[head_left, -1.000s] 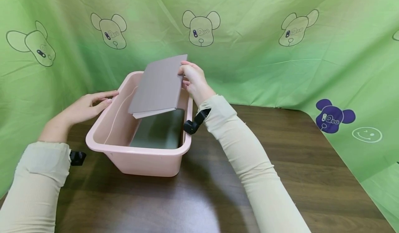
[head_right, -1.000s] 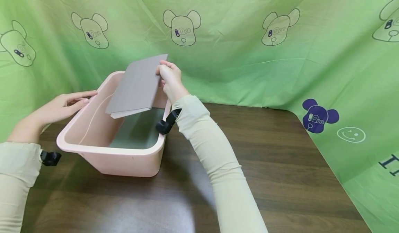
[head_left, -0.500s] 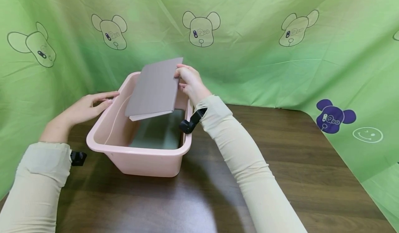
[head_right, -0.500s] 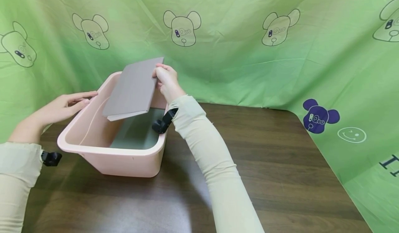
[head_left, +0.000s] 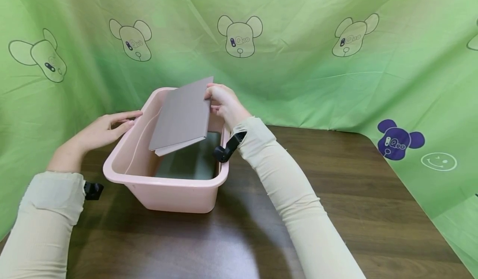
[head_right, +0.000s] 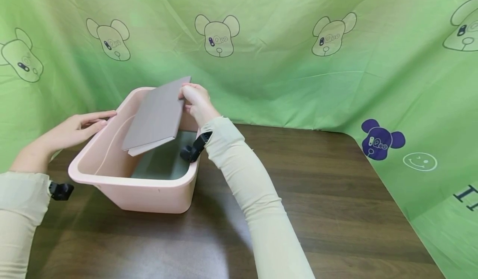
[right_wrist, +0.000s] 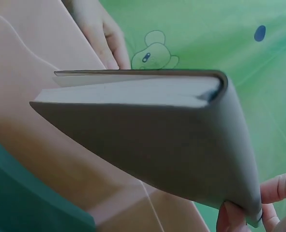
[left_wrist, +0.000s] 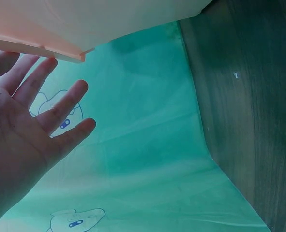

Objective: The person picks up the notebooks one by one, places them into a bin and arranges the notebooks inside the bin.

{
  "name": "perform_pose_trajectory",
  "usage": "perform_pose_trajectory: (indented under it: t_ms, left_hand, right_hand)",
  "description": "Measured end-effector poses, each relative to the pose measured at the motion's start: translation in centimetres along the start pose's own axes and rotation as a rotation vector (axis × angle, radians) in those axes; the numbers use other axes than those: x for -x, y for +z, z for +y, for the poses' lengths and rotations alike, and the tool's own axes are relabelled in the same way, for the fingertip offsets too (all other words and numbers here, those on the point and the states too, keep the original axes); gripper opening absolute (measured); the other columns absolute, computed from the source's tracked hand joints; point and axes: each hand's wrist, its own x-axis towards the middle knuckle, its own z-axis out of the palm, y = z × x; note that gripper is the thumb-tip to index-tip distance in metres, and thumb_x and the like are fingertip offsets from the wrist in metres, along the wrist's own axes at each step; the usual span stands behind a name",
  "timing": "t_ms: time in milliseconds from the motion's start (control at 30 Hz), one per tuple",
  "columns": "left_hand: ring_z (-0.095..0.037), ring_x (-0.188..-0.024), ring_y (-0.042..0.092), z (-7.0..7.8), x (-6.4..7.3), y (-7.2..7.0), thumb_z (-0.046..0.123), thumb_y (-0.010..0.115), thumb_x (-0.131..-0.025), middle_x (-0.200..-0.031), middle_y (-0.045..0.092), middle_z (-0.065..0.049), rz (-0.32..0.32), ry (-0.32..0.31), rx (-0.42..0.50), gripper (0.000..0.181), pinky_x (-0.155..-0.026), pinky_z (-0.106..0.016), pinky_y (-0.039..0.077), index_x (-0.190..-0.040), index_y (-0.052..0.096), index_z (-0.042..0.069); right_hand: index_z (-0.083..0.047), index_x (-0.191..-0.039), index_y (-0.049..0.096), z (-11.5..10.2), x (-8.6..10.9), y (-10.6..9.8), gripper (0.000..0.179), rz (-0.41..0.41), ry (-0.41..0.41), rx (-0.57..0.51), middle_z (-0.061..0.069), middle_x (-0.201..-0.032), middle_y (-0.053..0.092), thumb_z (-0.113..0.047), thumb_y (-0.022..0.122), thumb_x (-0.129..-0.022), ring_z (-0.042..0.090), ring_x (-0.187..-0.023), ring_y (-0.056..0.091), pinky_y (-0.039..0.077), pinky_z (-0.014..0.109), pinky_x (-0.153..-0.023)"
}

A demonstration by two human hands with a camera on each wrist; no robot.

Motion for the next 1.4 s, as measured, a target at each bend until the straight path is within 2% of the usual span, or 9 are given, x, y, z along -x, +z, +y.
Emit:
perform_pose_trajectory:
  t_ms: [233, 367, 467, 567, 667, 833, 1000, 1267, 1400]
  left_hand:
    - [-0.031, -0.112, 0.053, 0.1, 0.0, 0.0, 0.029, 0.042, -0.099, -0.139, 0.048, -0.021, 0.01, -0.027, -0.012, 0.046, -0.089, -0.048, 0.044, -0.142, 0.041, 0.014]
    - [-0.033, -0.113, 0.053, 0.0, 0.0, 0.0, 0.028, 0.041, -0.099, -0.138, 0.047, -0.024, 0.001, -0.015, 0.001, 0.046, -0.089, -0.049, 0.043, -0.142, 0.04, 0.013]
    - [-0.032, -0.113, 0.053, 0.0, -0.1, 0.0, 0.028, 0.041, -0.099, -0.138, 0.048, -0.023, 0.004, -0.012, 0.001, 0.046, -0.089, -0.049, 0.043, -0.142, 0.04, 0.013]
    - [-0.026, -0.111, 0.054, 0.0, 0.0, 0.1, 0.029, 0.043, -0.098, -0.138, 0.049, -0.02, 0.018, -0.028, -0.005, 0.045, -0.09, -0.047, 0.044, -0.141, 0.042, 0.016]
    - [-0.027, -0.111, 0.053, 0.0, 0.0, 0.1, 0.029, 0.043, -0.098, -0.138, 0.049, -0.021, 0.018, -0.019, 0.005, 0.045, -0.091, -0.05, 0.043, -0.142, 0.042, 0.015]
    - [-0.034, -0.116, 0.05, 0.0, 0.0, -0.1, 0.031, 0.042, -0.098, -0.14, 0.046, -0.019, 0.017, -0.026, 0.021, 0.046, -0.093, -0.053, 0.041, -0.142, 0.041, 0.017]
    - [-0.039, -0.118, 0.049, 0.0, 0.0, -0.1, 0.031, 0.041, -0.099, -0.141, 0.044, -0.022, 0.008, -0.026, 0.035, 0.047, -0.093, -0.056, 0.04, -0.143, 0.04, 0.015]
    - [-0.04, -0.117, 0.05, 0.2, 0.1, 0.0, 0.031, 0.042, -0.099, -0.14, 0.045, -0.023, 0.003, -0.025, 0.04, 0.047, -0.092, -0.057, 0.04, -0.143, 0.039, 0.014]
    - [-0.034, -0.114, 0.052, 0.3, 0.1, 0.0, 0.031, 0.042, -0.099, -0.139, 0.047, -0.022, 0.006, -0.032, 0.022, 0.047, -0.091, -0.053, 0.042, -0.143, 0.04, 0.015]
  right_hand:
    - [-0.017, -0.126, 0.055, 0.1, 0.0, 0.4, 0.055, -0.013, -0.003, -0.009, 0.008, -0.122, 0.056, 0.011, 0.049, -0.08, 0.018, -0.078, 0.05, 0.044, 0.02, -0.06]
    - [-0.017, -0.126, 0.055, 0.3, -0.1, 0.7, 0.055, -0.014, -0.004, -0.016, 0.007, -0.119, 0.056, 0.011, 0.049, -0.08, 0.019, -0.078, 0.05, 0.044, 0.021, -0.061]
    - [-0.016, -0.124, 0.058, 0.6, -0.1, 1.1, 0.053, -0.005, -0.003, -0.026, 0.004, -0.108, 0.056, 0.011, 0.05, -0.079, 0.018, -0.076, 0.051, 0.044, 0.021, -0.06]
    - [-0.015, -0.12, 0.061, 1.0, -0.1, 1.3, 0.051, -0.001, 0.009, -0.038, 0.001, -0.094, 0.055, 0.011, 0.05, -0.078, 0.015, -0.071, 0.052, 0.044, 0.021, -0.057]
    - [-0.014, -0.117, 0.062, 1.3, -0.2, 1.4, 0.049, 0.001, 0.008, -0.038, 0.0, -0.088, 0.053, 0.012, 0.05, -0.078, 0.013, -0.069, 0.052, 0.043, 0.021, -0.054]
    - [-0.013, -0.117, 0.061, 1.3, -0.1, 1.5, 0.048, 0.007, -0.006, -0.028, 0.002, -0.093, 0.055, 0.011, 0.05, -0.078, 0.014, -0.07, 0.053, 0.044, 0.021, -0.054]
    - [-0.014, -0.117, 0.062, 1.2, 0.1, 1.5, 0.048, 0.007, 0.013, -0.029, 0.003, -0.102, 0.058, 0.012, 0.05, -0.078, 0.017, -0.075, 0.055, 0.046, 0.022, -0.057]
    - [-0.014, -0.12, 0.06, 1.5, 0.1, 1.4, 0.048, -0.01, 0.025, 0.002, 0.001, -0.094, 0.055, 0.011, 0.05, -0.08, 0.016, -0.069, 0.055, 0.045, 0.021, -0.055]
    - [-0.014, -0.121, 0.058, 1.6, 0.0, 1.4, 0.048, -0.021, 0.028, 0.025, 0.0, -0.091, 0.052, 0.01, 0.05, -0.08, 0.015, -0.067, 0.053, 0.043, 0.02, -0.052]
